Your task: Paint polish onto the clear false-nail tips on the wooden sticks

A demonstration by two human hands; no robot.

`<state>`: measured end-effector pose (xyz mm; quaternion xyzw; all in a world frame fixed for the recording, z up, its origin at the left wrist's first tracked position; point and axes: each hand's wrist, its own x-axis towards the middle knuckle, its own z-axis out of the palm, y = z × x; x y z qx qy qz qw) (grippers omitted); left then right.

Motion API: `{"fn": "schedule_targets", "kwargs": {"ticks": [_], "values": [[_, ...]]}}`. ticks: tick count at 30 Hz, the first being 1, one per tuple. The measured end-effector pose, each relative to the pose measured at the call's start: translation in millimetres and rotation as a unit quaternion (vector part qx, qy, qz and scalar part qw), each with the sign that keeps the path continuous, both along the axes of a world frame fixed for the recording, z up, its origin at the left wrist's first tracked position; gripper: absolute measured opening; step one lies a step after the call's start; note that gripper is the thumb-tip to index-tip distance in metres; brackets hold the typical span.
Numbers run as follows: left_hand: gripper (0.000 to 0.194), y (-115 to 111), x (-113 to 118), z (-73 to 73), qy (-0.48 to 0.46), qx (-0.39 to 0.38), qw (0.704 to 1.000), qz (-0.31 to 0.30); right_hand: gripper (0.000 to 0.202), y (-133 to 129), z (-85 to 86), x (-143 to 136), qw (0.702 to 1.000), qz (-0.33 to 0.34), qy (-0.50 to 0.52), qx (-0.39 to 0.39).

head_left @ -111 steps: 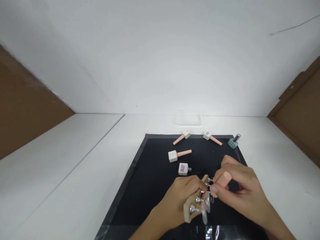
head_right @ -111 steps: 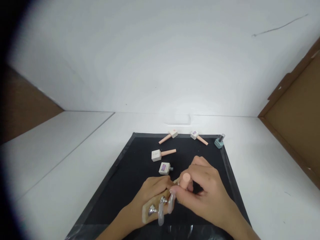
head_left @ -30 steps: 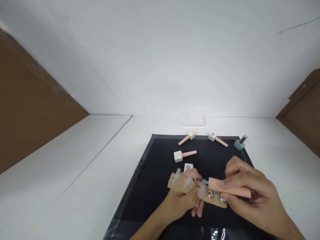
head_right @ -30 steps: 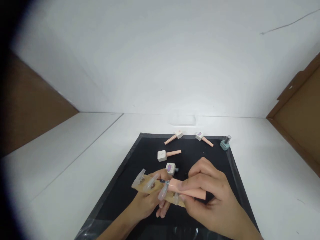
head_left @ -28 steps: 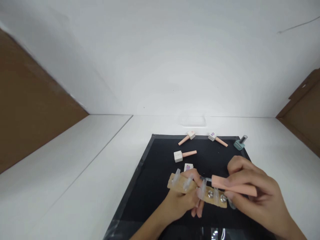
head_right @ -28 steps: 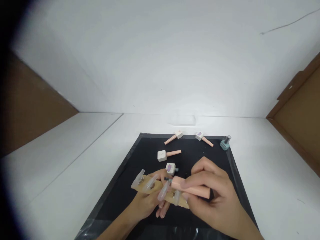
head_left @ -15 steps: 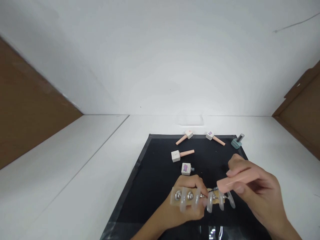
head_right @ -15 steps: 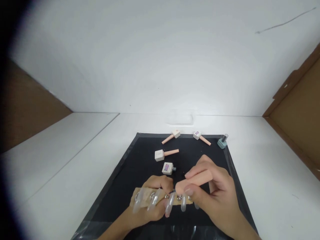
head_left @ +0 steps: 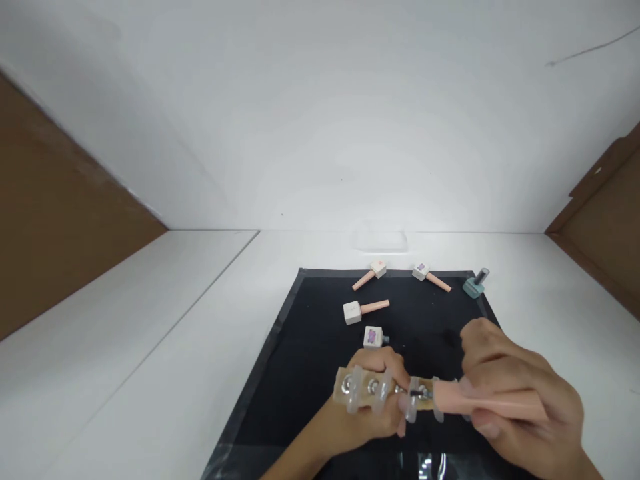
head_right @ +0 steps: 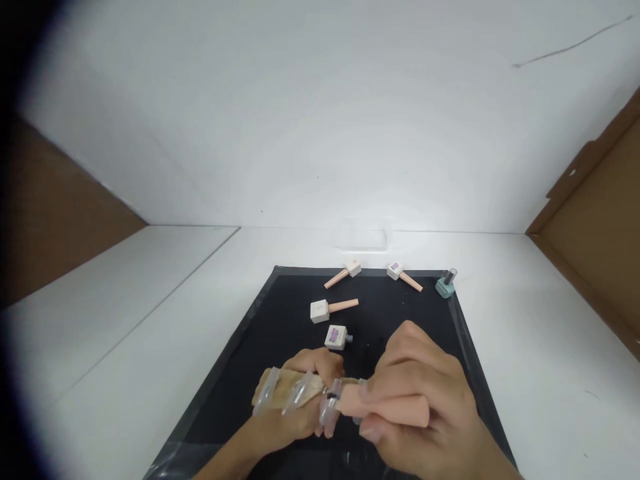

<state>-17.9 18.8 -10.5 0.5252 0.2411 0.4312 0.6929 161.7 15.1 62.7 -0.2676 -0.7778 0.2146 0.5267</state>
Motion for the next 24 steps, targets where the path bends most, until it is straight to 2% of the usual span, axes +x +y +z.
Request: {"fn": "schedule_targets", "kwargs": {"ticks": [4, 8, 12, 15, 20, 24], "values": [[0.026, -0.8, 0.5, -3.5, -0.032, -0.024, 0.999, -0.007, 0.005, -0.8, 1.4, -1.6, 1.000, 0.015, -0.006, 0.002], [0.023, -1.0, 0.0, -11.8, -0.049, -0.028, 0.998, -0.021, 0.013, -2.0, 0.9, -1.0, 1.000, 0.005, 0.017, 0.004], [0.022, -0.4, 0.2, -17.1, -0.064, -0.041, 0.997, -0.021, 0.014, -3.2, -0.6, -1.1, 1.000, 0.015, -0.004, 0.000], [0.023, 0.4, 1.3, -14.9, -0.076, -0.043, 0.996, -0.031, 0.018, -4.4, -1.5, -2.7, 1.000, 0.025, 0.011, -0.013], [0.023, 0.4, 3.3, -9.8, -0.067, -0.023, 0.997, -0.017, 0.014, -5.4, -1.6, -3.2, 1.000, 0.001, 0.010, -0.011], [0.025, 0.6, 3.4, -6.7, -0.048, -0.030, 0.998, -0.014, 0.020, -5.0, -0.1, -2.2, 1.000, 0.023, 0.005, -0.011]]}}
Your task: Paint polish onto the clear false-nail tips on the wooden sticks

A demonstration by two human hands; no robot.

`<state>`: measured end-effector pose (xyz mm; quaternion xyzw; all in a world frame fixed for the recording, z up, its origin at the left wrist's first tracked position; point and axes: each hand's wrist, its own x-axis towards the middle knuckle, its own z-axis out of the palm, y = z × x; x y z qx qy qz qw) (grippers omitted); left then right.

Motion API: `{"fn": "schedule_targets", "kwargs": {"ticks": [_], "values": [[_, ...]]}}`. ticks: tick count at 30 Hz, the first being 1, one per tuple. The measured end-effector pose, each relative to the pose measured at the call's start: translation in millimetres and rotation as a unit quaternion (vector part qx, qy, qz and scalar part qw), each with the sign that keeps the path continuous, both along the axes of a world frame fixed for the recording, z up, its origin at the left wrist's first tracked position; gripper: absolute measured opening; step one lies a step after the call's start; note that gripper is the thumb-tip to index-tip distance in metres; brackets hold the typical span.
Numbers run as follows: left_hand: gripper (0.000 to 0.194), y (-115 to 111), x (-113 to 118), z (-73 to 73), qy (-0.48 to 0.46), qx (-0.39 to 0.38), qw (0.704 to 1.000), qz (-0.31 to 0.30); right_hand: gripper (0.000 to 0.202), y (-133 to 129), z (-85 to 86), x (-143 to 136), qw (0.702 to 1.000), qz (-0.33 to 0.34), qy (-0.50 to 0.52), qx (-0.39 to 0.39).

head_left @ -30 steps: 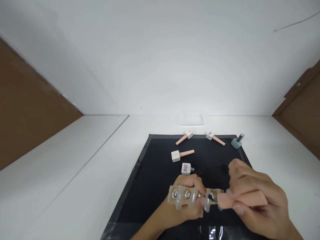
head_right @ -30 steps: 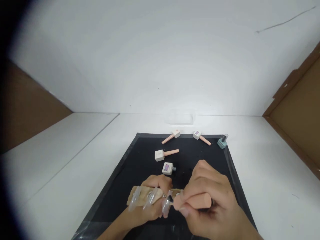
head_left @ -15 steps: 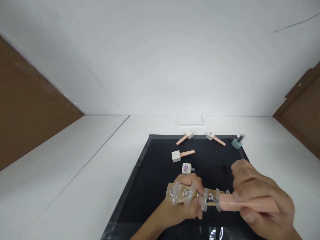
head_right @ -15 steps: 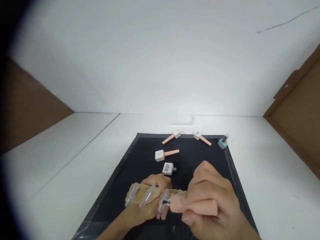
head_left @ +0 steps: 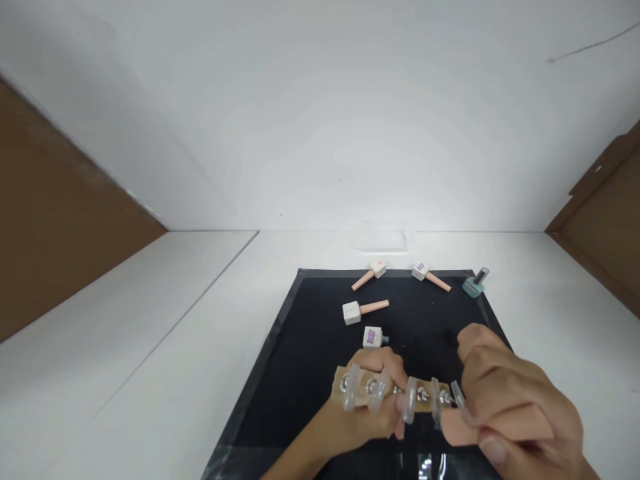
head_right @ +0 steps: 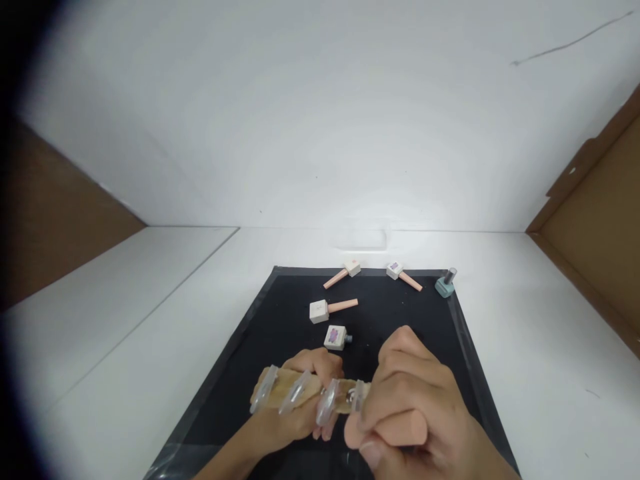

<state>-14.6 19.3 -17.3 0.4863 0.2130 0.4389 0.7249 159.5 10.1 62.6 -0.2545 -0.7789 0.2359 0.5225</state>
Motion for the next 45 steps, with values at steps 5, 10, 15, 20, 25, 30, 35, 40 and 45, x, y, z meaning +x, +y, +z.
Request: {"fn": "schedule_targets", "kwargs": {"ticks": [5, 10, 15, 20, 25, 30, 35, 40, 45], "values": [[0.033, 0.7, -1.4, 8.4, 0.054, -0.025, 0.998, -0.005, 0.022, 3.3, 0.1, 1.0, 0.999, 0.027, -0.007, 0.035], [0.026, 1.3, -2.0, 1.0, 0.020, 0.009, 1.000, 0.003, 0.009, 4.3, -1.9, 1.8, 0.998, -0.015, 0.000, 0.059], [0.029, 1.4, -1.9, -0.2, 0.040, -0.003, 0.999, -0.001, 0.018, 3.7, -3.9, 0.6, 0.998, 0.004, -0.011, 0.059], [0.029, 0.4, -2.1, 3.1, 0.055, 0.015, 0.998, 0.011, 0.015, 3.5, -4.9, 2.8, 0.998, -0.002, -0.015, 0.058], [0.025, -1.3, -1.4, 1.7, 0.062, 0.031, 0.997, 0.017, 0.010, 4.0, -3.8, 5.0, 0.998, -0.027, -0.035, 0.048], [0.023, 0.4, -0.5, 9.5, 0.081, 0.031, 0.996, 0.012, 0.018, 4.5, -1.5, 3.7, 0.998, 0.011, -0.026, 0.057], [0.018, -0.4, -1.5, 5.2, 0.073, 0.062, 0.995, 0.019, 0.009, 4.7, -1.3, 4.4, 0.996, -0.054, -0.033, 0.064], [0.020, -1.6, -1.8, 2.9, 0.091, 0.062, 0.994, 0.025, 0.012, 4.6, -2.5, 3.9, 0.997, -0.034, -0.033, 0.065], [0.018, -0.7, -2.8, 7.2, 0.122, 0.066, 0.990, 0.022, 0.011, 4.5, -1.3, 3.5, 0.997, -0.024, -0.015, 0.065]]}}
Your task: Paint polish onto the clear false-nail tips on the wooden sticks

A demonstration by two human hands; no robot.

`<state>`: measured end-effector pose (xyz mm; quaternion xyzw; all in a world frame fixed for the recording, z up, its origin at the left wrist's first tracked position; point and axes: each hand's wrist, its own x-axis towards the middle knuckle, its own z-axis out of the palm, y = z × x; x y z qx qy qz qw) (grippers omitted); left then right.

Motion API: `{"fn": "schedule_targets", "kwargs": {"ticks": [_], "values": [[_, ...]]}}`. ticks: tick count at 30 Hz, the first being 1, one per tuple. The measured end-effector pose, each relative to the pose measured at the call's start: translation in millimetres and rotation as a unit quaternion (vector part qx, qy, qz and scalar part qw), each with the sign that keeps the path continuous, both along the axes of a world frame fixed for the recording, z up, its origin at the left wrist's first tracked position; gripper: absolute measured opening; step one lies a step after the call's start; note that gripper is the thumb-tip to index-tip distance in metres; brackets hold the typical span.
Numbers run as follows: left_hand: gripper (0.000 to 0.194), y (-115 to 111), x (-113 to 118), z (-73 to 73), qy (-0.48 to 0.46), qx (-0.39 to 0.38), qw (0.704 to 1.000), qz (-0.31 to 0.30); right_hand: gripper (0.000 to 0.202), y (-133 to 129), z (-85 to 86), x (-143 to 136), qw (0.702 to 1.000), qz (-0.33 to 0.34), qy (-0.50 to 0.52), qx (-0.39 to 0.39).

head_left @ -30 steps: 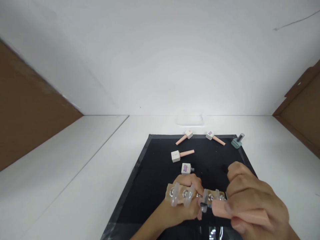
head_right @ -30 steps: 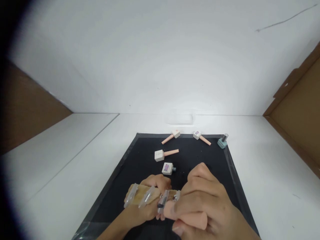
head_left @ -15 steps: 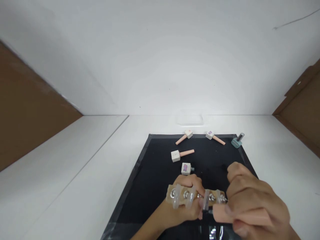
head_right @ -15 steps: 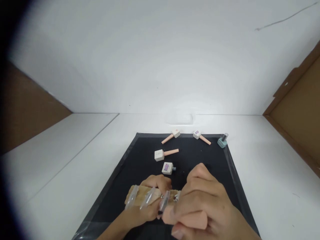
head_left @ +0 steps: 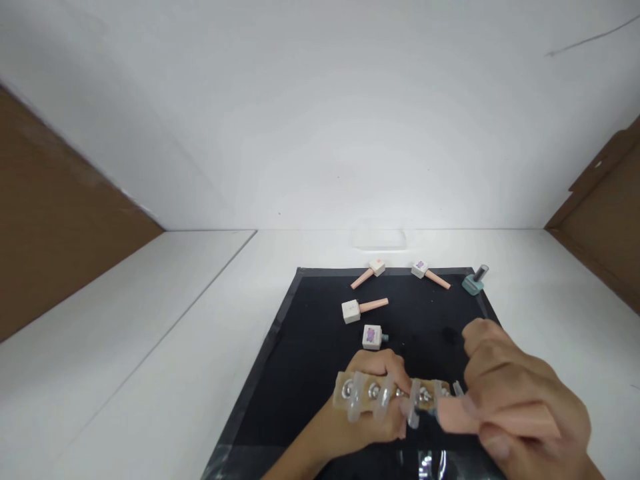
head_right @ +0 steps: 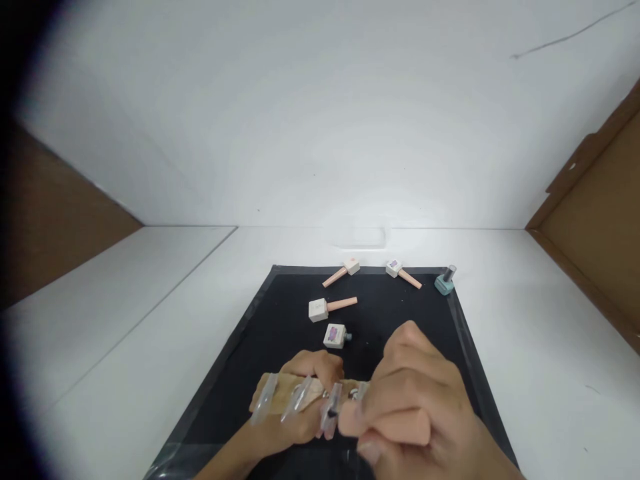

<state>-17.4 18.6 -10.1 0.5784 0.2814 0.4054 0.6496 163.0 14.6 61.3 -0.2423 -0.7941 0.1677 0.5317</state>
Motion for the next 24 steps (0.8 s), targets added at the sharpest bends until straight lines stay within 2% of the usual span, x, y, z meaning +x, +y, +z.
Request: {"fn": "schedule_targets", "kwargs": {"ticks": [2, 5, 9, 13, 17, 21, 24], "values": [[0.017, -0.1, -0.3, -0.3, 0.015, 0.015, 1.000, 0.014, 0.010, 0.0, 0.1, 0.1, 1.000, 0.009, -0.020, -0.001], [0.018, -0.1, -0.3, -0.4, 0.023, 0.024, 0.999, 0.021, 0.013, -0.7, -1.9, -0.2, 1.000, -0.024, -0.009, 0.015], [0.017, 1.5, -0.1, 3.1, 0.040, 0.027, 0.999, 0.025, 0.011, -2.3, -5.5, -1.8, 1.000, -0.011, -0.005, 0.019], [0.018, 2.9, 0.2, 4.0, 0.050, 0.037, 0.998, 0.025, 0.015, -3.2, -7.7, -2.1, 0.998, -0.050, -0.019, 0.032], [0.021, 3.5, 0.3, 2.1, 0.056, 0.047, 0.997, 0.033, 0.014, -2.6, -7.5, -1.3, 0.999, -0.013, -0.012, 0.031], [0.021, 4.4, -0.7, 0.6, 0.051, 0.057, 0.997, 0.030, 0.008, -2.0, -6.5, -0.6, 0.999, -0.017, -0.003, 0.043], [0.018, 4.3, -0.7, 1.8, 0.055, 0.052, 0.997, 0.020, 0.006, -2.4, -6.3, -0.6, 0.999, 0.017, -0.009, 0.031]]}}
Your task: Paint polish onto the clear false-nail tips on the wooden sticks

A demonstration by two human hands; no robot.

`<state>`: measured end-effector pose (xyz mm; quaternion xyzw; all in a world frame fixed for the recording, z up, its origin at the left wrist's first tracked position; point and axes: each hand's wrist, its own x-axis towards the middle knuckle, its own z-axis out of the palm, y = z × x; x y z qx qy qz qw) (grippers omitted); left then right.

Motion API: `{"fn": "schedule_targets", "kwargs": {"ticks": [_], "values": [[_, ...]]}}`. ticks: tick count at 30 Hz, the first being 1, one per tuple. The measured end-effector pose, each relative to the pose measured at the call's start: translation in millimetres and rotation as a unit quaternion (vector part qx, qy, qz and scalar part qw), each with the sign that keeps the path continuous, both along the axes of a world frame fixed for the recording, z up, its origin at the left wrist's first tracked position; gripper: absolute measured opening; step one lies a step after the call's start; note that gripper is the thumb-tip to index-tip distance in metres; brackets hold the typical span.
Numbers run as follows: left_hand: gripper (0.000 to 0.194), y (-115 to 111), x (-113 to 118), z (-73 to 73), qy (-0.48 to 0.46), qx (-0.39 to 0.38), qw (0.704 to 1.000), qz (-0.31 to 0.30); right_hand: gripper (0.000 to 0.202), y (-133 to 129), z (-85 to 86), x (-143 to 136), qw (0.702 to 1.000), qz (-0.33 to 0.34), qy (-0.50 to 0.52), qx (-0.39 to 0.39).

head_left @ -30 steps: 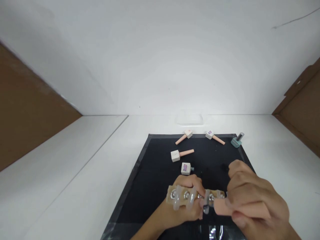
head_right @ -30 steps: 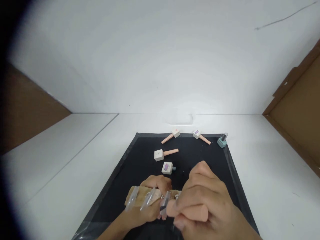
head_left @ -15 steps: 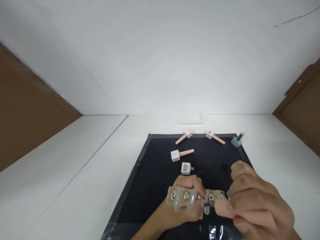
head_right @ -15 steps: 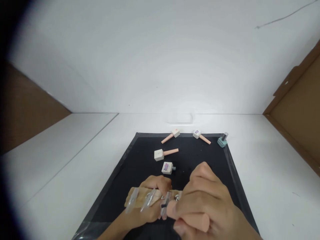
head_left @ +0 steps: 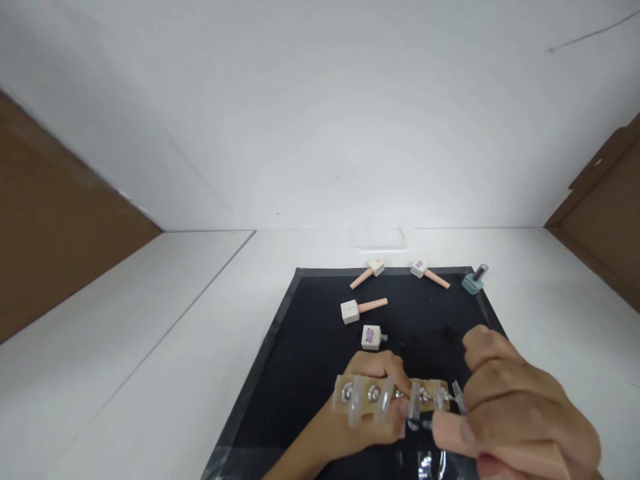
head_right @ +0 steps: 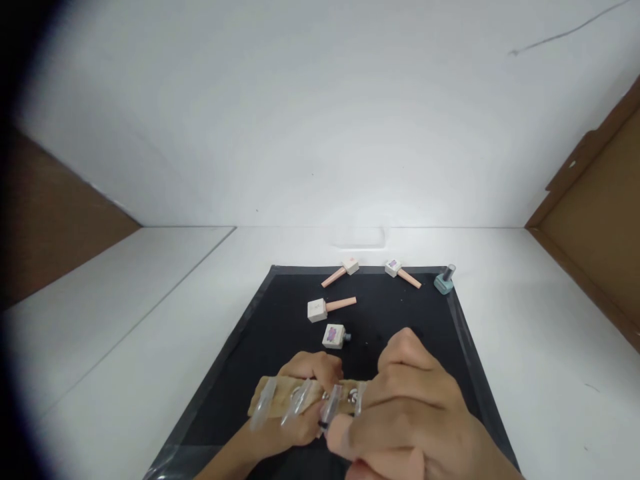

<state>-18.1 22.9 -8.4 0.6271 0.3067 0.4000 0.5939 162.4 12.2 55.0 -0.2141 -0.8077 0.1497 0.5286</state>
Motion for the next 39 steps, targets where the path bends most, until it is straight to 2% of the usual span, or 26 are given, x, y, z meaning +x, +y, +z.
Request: {"fn": "schedule_targets", "kwargs": {"ticks": [5, 10, 14, 16, 19, 23, 27, 31, 34, 39], "values": [[0.015, -2.9, 0.5, 4.5, 0.018, -0.001, 1.000, 0.007, 0.014, 1.5, 2.6, 1.6, 0.997, -0.071, -0.019, -0.007], [0.013, -3.0, -0.1, 3.1, 0.018, 0.025, 1.000, 0.009, 0.006, 3.3, 5.0, 2.7, 0.999, -0.023, -0.019, -0.019], [0.015, -3.4, -0.4, 0.2, 0.004, 0.017, 1.000, 0.009, 0.012, 2.0, 4.3, 0.4, 0.995, -0.095, 0.006, -0.019], [0.015, -3.7, -0.1, 0.7, 0.009, 0.010, 1.000, 0.009, 0.008, 1.6, 3.7, -0.9, 0.996, -0.086, 0.028, -0.018], [0.014, -4.1, 0.8, 2.8, 0.025, 0.000, 1.000, 0.007, 0.006, 1.8, 3.3, -1.0, 0.998, -0.057, -0.002, -0.025], [0.014, -4.6, 1.3, 3.7, 0.027, 0.012, 0.999, 0.012, 0.012, 2.4, 2.2, 2.1, 0.995, -0.103, -0.005, -0.002], [0.014, -4.3, 1.1, 5.3, 0.043, 0.000, 0.999, 0.011, 0.009, 2.5, 2.2, 3.6, 0.997, -0.074, -0.023, -0.016], [0.014, -3.6, 1.4, 4.2, 0.029, 0.003, 1.000, 0.007, 0.013, 1.0, -1.0, 1.4, 0.993, -0.116, -0.004, -0.018], [0.013, -3.3, 1.4, 1.9, 0.022, 0.012, 1.000, 0.004, 0.009, -0.1, -3.3, -0.9, 0.995, -0.100, 0.019, -0.020], [0.013, -3.4, 0.6, -0.3, 0.019, 0.018, 1.000, 0.000, 0.012, 1.6, 1.0, 0.3, 0.994, -0.110, -0.013, -0.008]]}}
